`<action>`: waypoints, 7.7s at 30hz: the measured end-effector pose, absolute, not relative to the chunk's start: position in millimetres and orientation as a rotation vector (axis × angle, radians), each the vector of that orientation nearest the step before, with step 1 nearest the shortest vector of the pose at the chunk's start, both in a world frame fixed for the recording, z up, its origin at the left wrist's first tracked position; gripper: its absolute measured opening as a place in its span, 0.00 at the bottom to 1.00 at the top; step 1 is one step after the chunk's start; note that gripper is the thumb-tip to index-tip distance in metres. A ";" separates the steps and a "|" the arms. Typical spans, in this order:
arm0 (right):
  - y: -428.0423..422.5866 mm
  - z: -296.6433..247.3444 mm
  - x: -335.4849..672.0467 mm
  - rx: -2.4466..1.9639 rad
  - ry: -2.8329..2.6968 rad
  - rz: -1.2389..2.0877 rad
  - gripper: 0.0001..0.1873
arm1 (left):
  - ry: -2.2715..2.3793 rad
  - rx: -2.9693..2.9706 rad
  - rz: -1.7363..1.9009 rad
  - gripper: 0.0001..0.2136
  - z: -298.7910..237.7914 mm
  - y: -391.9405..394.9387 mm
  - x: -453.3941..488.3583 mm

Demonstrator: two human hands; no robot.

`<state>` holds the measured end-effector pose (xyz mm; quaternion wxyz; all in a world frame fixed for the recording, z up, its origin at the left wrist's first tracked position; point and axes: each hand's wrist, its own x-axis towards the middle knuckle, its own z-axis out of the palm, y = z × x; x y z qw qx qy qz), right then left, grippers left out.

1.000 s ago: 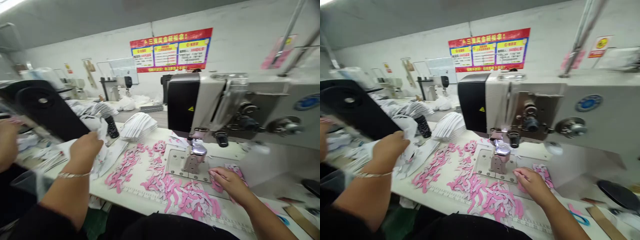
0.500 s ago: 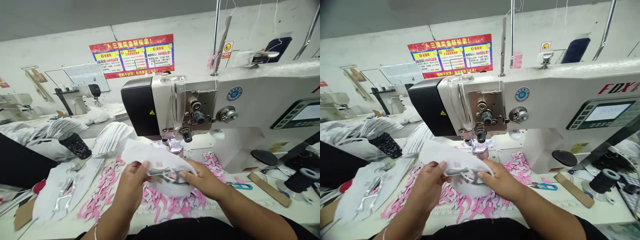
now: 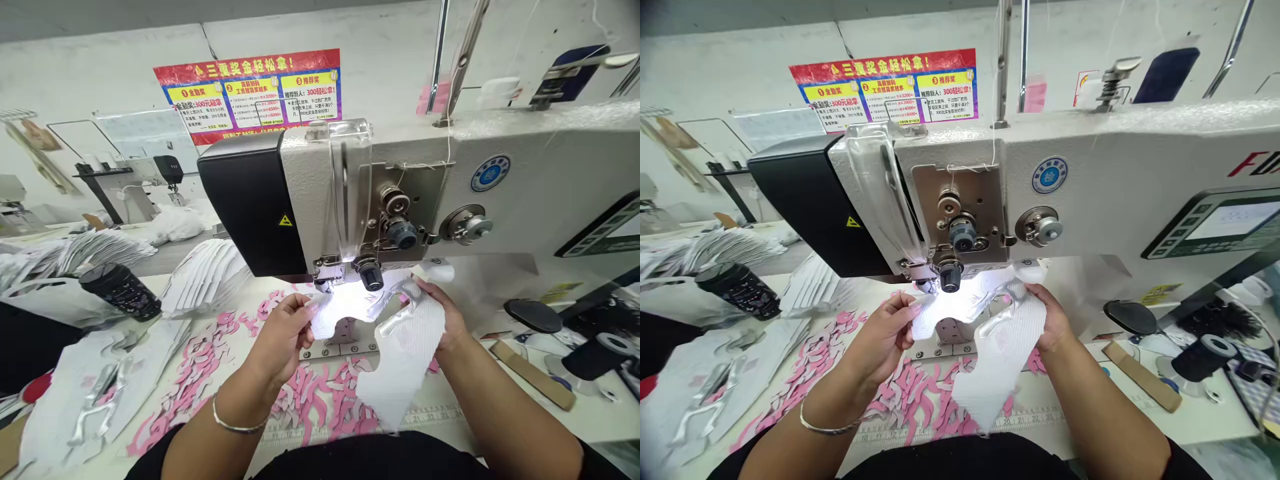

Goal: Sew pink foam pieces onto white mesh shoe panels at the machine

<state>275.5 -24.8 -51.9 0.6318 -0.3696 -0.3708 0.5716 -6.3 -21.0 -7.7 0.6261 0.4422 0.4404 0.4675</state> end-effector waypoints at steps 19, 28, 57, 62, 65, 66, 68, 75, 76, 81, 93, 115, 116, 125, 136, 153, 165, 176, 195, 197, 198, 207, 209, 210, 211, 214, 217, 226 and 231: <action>-36.2 -99.1 286.2 -0.753 -0.323 1.497 0.16 | 1.650 1.493 1.071 0.08 -47.0 -26.9 -96.7; -36.4 -109.4 281.0 -0.816 -0.418 1.479 0.05 | 1.905 1.935 0.429 0.09 -85.5 -27.3 -104.6; -91.6 -54.1 238.0 -0.977 -1.646 0.524 0.03 | 1.331 1.882 0.646 0.09 -16.0 -53.0 -62.7; -96.1 -19.3 182.9 -1.001 -2.168 0.565 0.05 | 1.074 2.053 0.698 0.04 0.9 -64.1 -32.8; -89.3 -16.3 172.0 -1.030 -2.089 0.679 0.04 | 1.103 1.733 0.789 0.07 -0.9 -65.9 -33.5; -87.5 -16.9 170.3 -1.047 -2.054 0.725 0.04 | 1.084 1.627 0.816 0.09 -2.5 -66.5 -35.0; -85.1 -18.6 167.1 -1.054 -1.988 0.827 0.04 | 1.029 1.477 0.869 0.11 -5.7 -68.0 -36.8; -79.8 -17.8 165.7 -0.940 -1.906 0.631 0.05 | 0.974 1.334 0.894 0.09 -5.9 -60.0 -31.2; -77.2 -17.0 169.2 -0.925 -1.935 0.487 0.05 | 0.993 1.348 0.905 0.08 -3.6 -55.0 -30.7; -56.3 -21.8 188.5 -0.942 -1.970 -0.206 0.06 | 1.134 1.456 1.049 0.09 12.4 -21.9 -22.2; -40.9 -43.7 187.7 -0.942 -1.970 -0.298 0.13 | 1.123 1.441 0.877 0.13 7.7 -0.8 -3.5; -41.7 -44.3 185.1 -0.901 -1.933 -0.354 0.15 | 1.199 1.611 0.883 0.10 -0.3 2.2 -6.0; -41.4 -45.0 184.9 -0.901 -1.935 -0.360 0.15 | 1.197 1.603 0.894 0.11 -1.3 1.9 -5.8; -37.6 -52.2 187.9 -0.805 -1.943 -0.326 0.17 | 1.017 1.397 0.915 0.10 2.2 -4.8 -2.9; -34.0 -54.5 192.3 -0.744 -1.970 -0.274 0.18 | 1.036 1.320 0.978 0.10 -1.1 -14.7 1.2; -36.7 -49.0 191.5 -0.750 -1.957 -0.269 0.17 | 1.062 1.301 0.988 0.09 -4.3 -15.8 7.1; -35.9 -42.0 197.2 -0.761 -1.968 -0.207 0.16 | 1.056 1.153 0.886 0.09 0.5 -12.1 11.7; -29.5 -37.3 198.3 -0.773 -1.984 -0.130 0.20 | 1.014 1.109 0.865 0.06 0.7 -5.0 14.0; -28.5 -36.5 198.6 -0.782 -1.987 -0.136 0.17 | 0.970 1.118 0.856 0.06 0.9 -2.0 12.0; -28.7 -35.6 199.1 -0.783 -1.991 -0.117 0.17 | 0.970 1.124 0.857 0.07 0.2 -3.0 12.5; -28.6 -34.9 199.5 -0.784 -1.993 -0.104 0.17 | 0.974 1.129 0.858 0.07 -0.1 -3.8 12.8; -24.8 -30.2 205.2 -0.864 -2.020 0.032 0.13 | 1.137 1.121 0.839 0.09 3.2 -13.8 17.9; -25.4 -30.2 205.9 -0.871 -2.033 0.045 0.12 | 1.140 1.134 0.829 0.08 4.8 -14.6 18.4; -25.8 -30.5 206.0 -0.882 -2.039 0.047 0.12 | 1.138 1.134 0.822 0.09 5.2 -14.5 18.2; -26.2 -31.0 206.0 -0.897 -2.040 0.044 0.12 | 1.134 1.131 0.816 0.09 5.2 -14.2 17.6; -26.4 -34.3 205.4 -0.925 -2.029 0.009 0.11 | 1.105 1.124 0.794 0.11 4.1 -12.0 14.3; -25.2 -37.9 205.0 -0.908 -2.008 -0.021 0.11 | 1.079 1.129 0.773 0.11 3.2 -10.2 10.8; -19.2 -36.7 209.8 -0.902 -2.050 0.055 0.11 | 1.077 1.131 0.734 0.11 6.7 -9.7 10.5; -17.5 -39.3 211.6 -0.936 -2.050 0.021 0.12 | 1.065 1.124 0.754 0.09 8.5 -10.0 11.3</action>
